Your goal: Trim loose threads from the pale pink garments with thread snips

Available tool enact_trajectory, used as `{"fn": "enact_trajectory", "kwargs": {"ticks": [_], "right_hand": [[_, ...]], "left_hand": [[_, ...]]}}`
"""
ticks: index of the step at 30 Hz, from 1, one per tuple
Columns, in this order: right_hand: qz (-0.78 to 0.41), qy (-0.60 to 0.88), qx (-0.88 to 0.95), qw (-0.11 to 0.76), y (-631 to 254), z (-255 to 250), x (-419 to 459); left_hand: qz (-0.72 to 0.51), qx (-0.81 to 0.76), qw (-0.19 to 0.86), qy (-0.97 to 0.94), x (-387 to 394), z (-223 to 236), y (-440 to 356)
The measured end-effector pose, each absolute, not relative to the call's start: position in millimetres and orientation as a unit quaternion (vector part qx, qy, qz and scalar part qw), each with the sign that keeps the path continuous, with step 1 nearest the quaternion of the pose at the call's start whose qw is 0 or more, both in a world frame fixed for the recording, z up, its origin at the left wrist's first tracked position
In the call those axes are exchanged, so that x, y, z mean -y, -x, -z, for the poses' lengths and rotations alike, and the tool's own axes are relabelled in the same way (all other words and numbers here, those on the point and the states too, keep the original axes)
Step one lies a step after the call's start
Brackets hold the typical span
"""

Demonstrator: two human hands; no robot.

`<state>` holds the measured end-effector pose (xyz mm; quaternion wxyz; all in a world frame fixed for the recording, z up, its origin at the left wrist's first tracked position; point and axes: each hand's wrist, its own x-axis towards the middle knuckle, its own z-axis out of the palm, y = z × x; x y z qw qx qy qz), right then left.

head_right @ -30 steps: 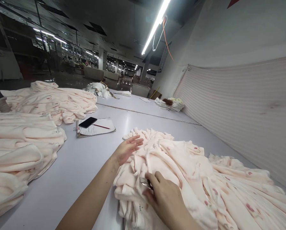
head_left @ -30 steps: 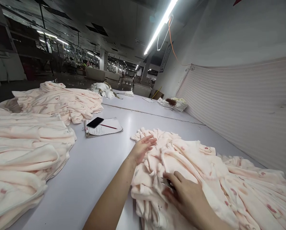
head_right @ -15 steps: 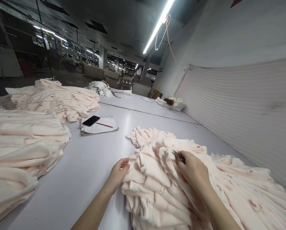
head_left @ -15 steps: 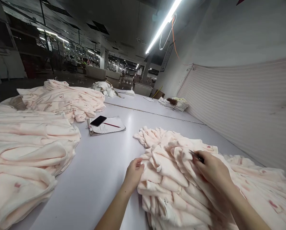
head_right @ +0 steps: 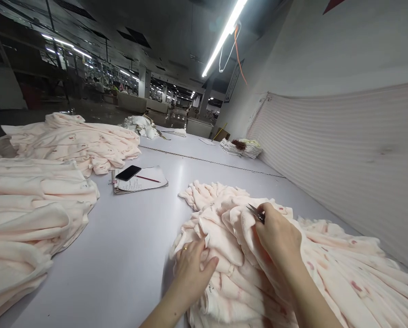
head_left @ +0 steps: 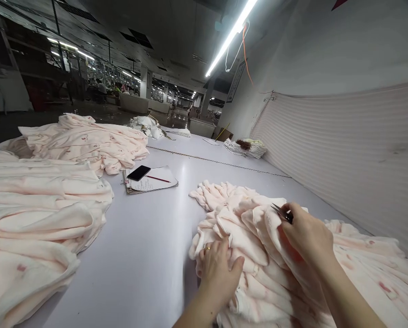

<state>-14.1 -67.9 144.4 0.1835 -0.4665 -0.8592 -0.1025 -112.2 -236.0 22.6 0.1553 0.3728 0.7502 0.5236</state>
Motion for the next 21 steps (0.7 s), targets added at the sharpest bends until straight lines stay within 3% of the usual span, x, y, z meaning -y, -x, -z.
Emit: {"fn": "enact_trajectory", "kwargs": {"ticks": [3,6,9,12,14,17,21], "right_hand": [[0.08,0.487,0.857,0.15,15.5,-147.2,78.5],[0.021,0.479,0.858,0.184,12.5,-147.2,93.3],[-0.146,0.407,0.872,0.228,7.1,-135.8,113.9],[-0.33,0.271,0.882,0.199,10.3,-116.7,129.2],[-0.306,0.241,0.901,0.191,19.4,-106.3,129.1],[-0.173,0.269,0.922,0.217,37.3,-100.4,112.0],[-0.105,0.297,0.935,0.165,55.7,-103.2,84.4]], "left_hand": [[-0.52,-0.753,0.15,-0.374,232.1,-23.0,99.2],[-0.511,-0.753,0.131,-0.392,229.1,-25.6,88.8],[-0.512,-0.746,0.139,-0.402,222.8,-29.1,79.1],[-0.526,-0.716,0.139,-0.438,211.9,-33.8,70.1],[-0.53,-0.694,0.142,-0.466,206.2,-36.3,64.9],[-0.54,-0.682,0.152,-0.469,205.8,-35.2,60.9],[-0.612,-0.653,0.151,-0.42,213.9,-25.2,75.0]]}}
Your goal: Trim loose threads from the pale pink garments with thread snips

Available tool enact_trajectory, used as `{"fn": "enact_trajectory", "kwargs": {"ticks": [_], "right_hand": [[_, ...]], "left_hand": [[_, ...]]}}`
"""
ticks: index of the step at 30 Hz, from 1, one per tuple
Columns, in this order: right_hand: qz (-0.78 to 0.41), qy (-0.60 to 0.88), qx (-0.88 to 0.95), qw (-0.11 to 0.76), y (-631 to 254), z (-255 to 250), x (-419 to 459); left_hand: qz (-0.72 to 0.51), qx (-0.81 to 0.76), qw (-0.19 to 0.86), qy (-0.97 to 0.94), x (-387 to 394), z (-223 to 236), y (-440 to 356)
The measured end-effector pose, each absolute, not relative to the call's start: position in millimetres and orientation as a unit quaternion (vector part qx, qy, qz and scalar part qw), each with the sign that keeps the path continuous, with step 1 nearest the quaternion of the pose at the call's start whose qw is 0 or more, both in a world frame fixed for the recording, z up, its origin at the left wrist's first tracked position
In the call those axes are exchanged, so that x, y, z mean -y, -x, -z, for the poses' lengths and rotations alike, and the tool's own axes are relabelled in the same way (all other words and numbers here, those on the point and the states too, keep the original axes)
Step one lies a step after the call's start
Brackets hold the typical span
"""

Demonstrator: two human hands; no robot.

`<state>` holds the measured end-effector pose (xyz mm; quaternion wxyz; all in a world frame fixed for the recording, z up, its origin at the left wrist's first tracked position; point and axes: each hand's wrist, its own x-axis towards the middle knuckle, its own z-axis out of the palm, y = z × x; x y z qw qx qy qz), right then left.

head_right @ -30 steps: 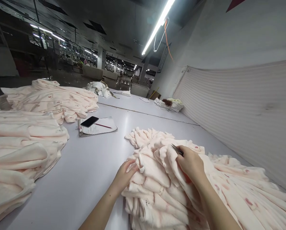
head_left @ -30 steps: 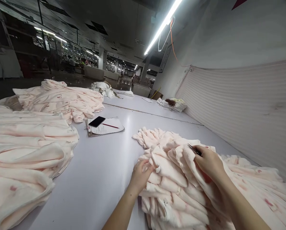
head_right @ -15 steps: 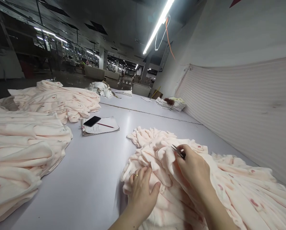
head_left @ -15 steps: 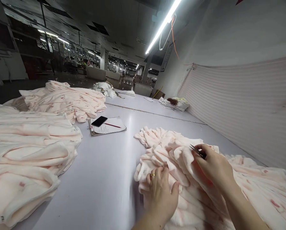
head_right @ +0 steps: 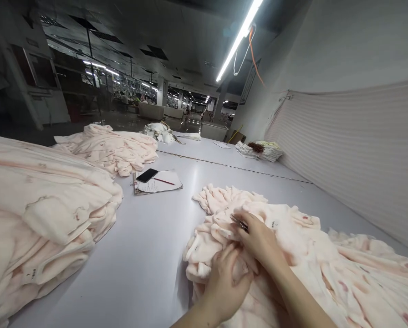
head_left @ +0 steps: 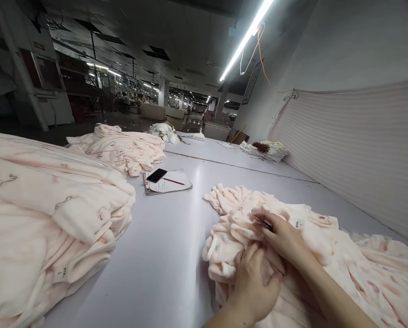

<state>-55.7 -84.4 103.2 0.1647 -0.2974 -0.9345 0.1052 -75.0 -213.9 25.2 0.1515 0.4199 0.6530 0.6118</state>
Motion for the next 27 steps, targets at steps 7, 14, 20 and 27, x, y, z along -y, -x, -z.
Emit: {"fn": "enact_trajectory", "kwargs": {"ticks": [7,14,20,27], "right_hand": [[-0.043,0.317,0.943,0.093,73.2,-101.6,80.4],[-0.001,0.322,0.942,0.089,74.7,-91.3,78.6],[0.033,0.336,0.93,0.147,74.6,-87.3,66.2],[-0.007,0.278,0.948,0.156,57.6,-94.5,66.9]], "left_hand": [[-0.702,-0.671,0.166,-0.172,194.4,-19.5,161.6],[-0.691,-0.65,0.247,-0.197,155.3,-11.8,184.1],[-0.719,-0.554,0.341,-0.244,167.9,-18.7,178.1],[-0.752,-0.437,0.441,-0.223,174.8,-30.0,172.1]]}}
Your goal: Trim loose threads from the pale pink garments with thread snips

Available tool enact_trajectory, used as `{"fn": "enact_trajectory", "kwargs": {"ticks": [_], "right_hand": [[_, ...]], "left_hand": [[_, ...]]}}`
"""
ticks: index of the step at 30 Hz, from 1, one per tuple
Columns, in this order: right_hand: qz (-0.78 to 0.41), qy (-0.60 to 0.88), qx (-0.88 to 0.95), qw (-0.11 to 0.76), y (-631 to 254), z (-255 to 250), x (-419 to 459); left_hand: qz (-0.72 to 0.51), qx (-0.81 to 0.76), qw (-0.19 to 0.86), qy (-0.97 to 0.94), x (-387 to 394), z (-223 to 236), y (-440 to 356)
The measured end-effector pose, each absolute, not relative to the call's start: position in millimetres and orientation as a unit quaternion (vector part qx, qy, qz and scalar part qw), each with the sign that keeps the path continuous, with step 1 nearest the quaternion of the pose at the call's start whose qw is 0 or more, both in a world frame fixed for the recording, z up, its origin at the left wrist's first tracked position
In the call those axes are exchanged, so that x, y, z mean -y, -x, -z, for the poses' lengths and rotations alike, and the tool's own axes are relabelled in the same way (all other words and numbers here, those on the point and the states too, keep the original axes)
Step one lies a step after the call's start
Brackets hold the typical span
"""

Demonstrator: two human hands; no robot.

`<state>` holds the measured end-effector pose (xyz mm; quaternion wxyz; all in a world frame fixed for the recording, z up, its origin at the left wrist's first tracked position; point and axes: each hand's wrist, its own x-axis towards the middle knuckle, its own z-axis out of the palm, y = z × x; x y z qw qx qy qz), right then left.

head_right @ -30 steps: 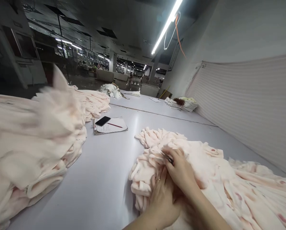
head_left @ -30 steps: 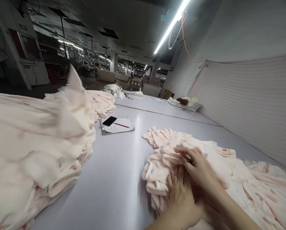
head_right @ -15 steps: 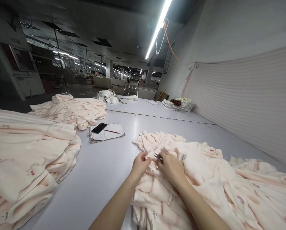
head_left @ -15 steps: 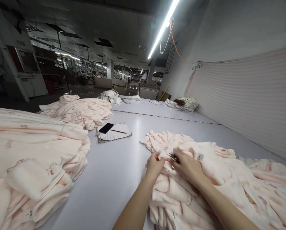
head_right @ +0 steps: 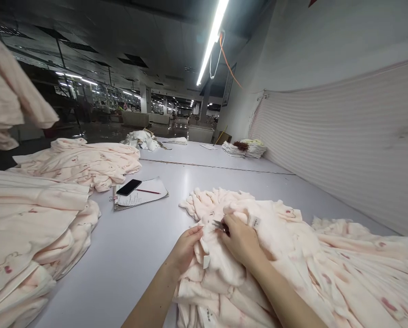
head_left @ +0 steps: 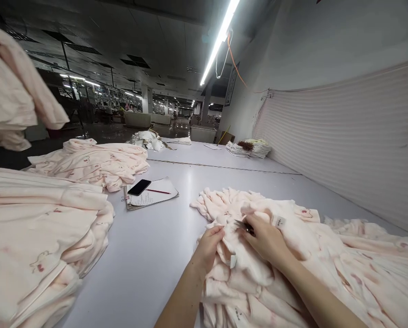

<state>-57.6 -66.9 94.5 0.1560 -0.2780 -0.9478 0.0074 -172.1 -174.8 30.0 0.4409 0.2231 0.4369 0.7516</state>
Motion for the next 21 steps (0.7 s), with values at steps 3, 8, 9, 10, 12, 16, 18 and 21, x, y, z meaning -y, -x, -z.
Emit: {"fn": "enact_trajectory", "kwargs": {"ticks": [3,8,9,10,12,16,18,21], "right_hand": [[-0.012,0.231,0.959,0.163,50.4,-97.0,76.4],[0.056,0.231,0.956,0.171,50.9,-92.7,85.4],[0.055,0.236,0.955,0.174,51.2,-91.8,85.4],[0.052,0.238,0.953,0.177,51.4,-91.2,85.1],[0.053,0.24,0.953,0.178,51.2,-91.2,83.5],[0.038,0.259,0.949,0.174,50.5,-95.2,78.8],[0.003,0.282,0.943,0.177,47.6,-97.3,79.1],[-0.078,0.258,0.945,0.184,36.9,-95.0,90.1]], "left_hand": [[-0.754,-0.419,0.46,-0.21,176.0,-32.3,170.2],[-0.747,-0.417,0.477,-0.202,180.2,-40.7,166.8],[-0.746,-0.418,0.476,-0.202,181.0,-42.2,166.3],[-0.747,-0.42,0.474,-0.202,181.4,-43.3,165.9],[-0.748,-0.423,0.469,-0.204,181.6,-43.9,165.0],[-0.752,-0.417,0.464,-0.213,181.0,-41.3,163.4],[-0.756,-0.403,0.467,-0.221,182.6,-40.8,164.6],[-0.768,-0.369,0.47,-0.231,188.0,-44.2,171.6]]}}
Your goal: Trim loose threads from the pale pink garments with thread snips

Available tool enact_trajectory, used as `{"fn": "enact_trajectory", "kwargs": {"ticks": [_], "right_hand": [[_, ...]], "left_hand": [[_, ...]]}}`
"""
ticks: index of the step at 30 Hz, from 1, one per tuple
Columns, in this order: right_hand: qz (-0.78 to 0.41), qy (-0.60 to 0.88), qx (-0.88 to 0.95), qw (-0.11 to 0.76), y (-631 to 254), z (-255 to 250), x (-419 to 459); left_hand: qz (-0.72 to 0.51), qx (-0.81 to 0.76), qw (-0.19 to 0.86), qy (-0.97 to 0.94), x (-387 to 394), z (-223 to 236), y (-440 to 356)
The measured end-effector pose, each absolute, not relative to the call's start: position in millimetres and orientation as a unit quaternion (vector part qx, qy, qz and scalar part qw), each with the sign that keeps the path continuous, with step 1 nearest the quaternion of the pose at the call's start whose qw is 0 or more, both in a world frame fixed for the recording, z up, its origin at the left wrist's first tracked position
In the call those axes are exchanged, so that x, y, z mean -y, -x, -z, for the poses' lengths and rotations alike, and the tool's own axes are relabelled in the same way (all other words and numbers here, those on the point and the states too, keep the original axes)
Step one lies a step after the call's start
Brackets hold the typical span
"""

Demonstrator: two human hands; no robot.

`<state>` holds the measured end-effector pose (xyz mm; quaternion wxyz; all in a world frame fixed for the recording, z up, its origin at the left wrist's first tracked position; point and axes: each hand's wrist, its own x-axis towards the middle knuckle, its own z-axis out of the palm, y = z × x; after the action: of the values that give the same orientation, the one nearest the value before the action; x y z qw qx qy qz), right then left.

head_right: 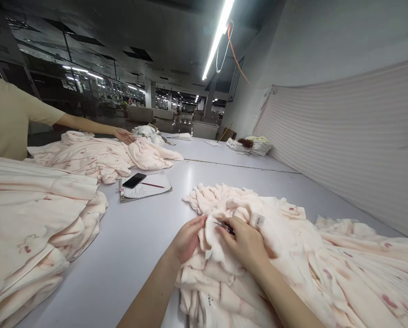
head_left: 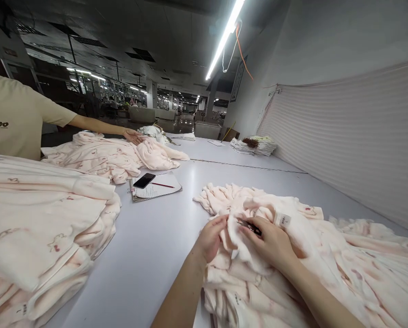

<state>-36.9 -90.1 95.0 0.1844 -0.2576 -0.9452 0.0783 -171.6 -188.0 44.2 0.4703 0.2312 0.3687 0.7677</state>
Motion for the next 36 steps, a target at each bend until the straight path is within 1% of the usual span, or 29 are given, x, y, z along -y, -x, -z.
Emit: {"fn": "enact_trajectory", "kwargs": {"ticks": [2,4,5,7,11,13,14,16,18,19,20,23,25,27,31,33,36], "right_hand": [[-0.11,0.185,0.962,0.166,27.5,-88.1,103.0],[-0.088,0.14,0.976,0.143,20.4,-78.9,113.1],[-0.068,0.146,0.977,0.14,18.4,-74.8,114.9],[-0.055,0.199,0.965,0.163,17.7,-70.3,110.1],[-0.094,0.32,0.911,0.241,24.5,-77.3,81.5],[-0.046,0.369,0.89,0.262,29.8,-82.5,70.6],[-0.004,0.388,0.883,0.264,32.5,-84.0,67.7],[0.081,0.402,0.879,0.242,37.0,-84.9,67.7],[0.116,0.385,0.891,0.21,38.8,-84.2,75.3],[0.096,0.364,0.905,0.198,38.4,-84.0,81.9],[0.051,0.335,0.921,0.19,37.4,-83.8,90.3],[-0.153,0.232,0.945,0.172,35.6,-81.6,121.6],[-0.235,0.178,0.943,0.155,40.2,-76.1,140.5],[-0.236,0.157,0.947,0.151,50.6,-67.5,150.2],[-0.205,0.18,0.948,0.166,73.7,-54.0,137.0],[-0.215,0.197,0.938,0.19,78.9,-54.1,123.6],[-0.242,0.23,0.913,0.235,80.0,-60.5,108.2]], "left_hand": [[-0.775,-0.338,0.481,-0.231,192.0,-48.5,178.9],[-0.775,-0.336,0.488,-0.22,195.6,-51.9,186.6],[-0.773,-0.348,0.486,-0.211,197.9,-52.4,190.2],[-0.77,-0.394,0.465,-0.186,205.5,-48.9,196.6],[-0.766,-0.494,0.398,-0.106,238.6,-21.4,201.7],[-0.744,-0.538,0.39,-0.065,258.2,-3.0,196.8],[-0.729,-0.551,0.403,-0.054,266.2,5.3,192.2],[-0.703,-0.555,0.441,-0.05,275.7,17.4,180.3],[-0.701,-0.545,0.457,-0.053,276.5,23.2,167.9],[-0.709,-0.537,0.454,-0.054,274.4,24.0,162.6],[-0.721,-0.528,0.446,-0.054,271.4,23.9,158.2],[-0.76,-0.488,0.424,-0.062,261.9,20.1,150.1],[-0.779,-0.462,0.417,-0.073,257.9,16.9,147.5],[-0.797,-0.434,0.411,-0.086,256.7,14.3,145.8],[-0.817,-0.401,0.401,-0.11,259.5,13.5,144.7],[-0.797,-0.462,0.375,-0.103,258.2,15.3,145.5],[-0.751,-0.6,0.262,-0.091,244.9,18.2,148.7]]}}
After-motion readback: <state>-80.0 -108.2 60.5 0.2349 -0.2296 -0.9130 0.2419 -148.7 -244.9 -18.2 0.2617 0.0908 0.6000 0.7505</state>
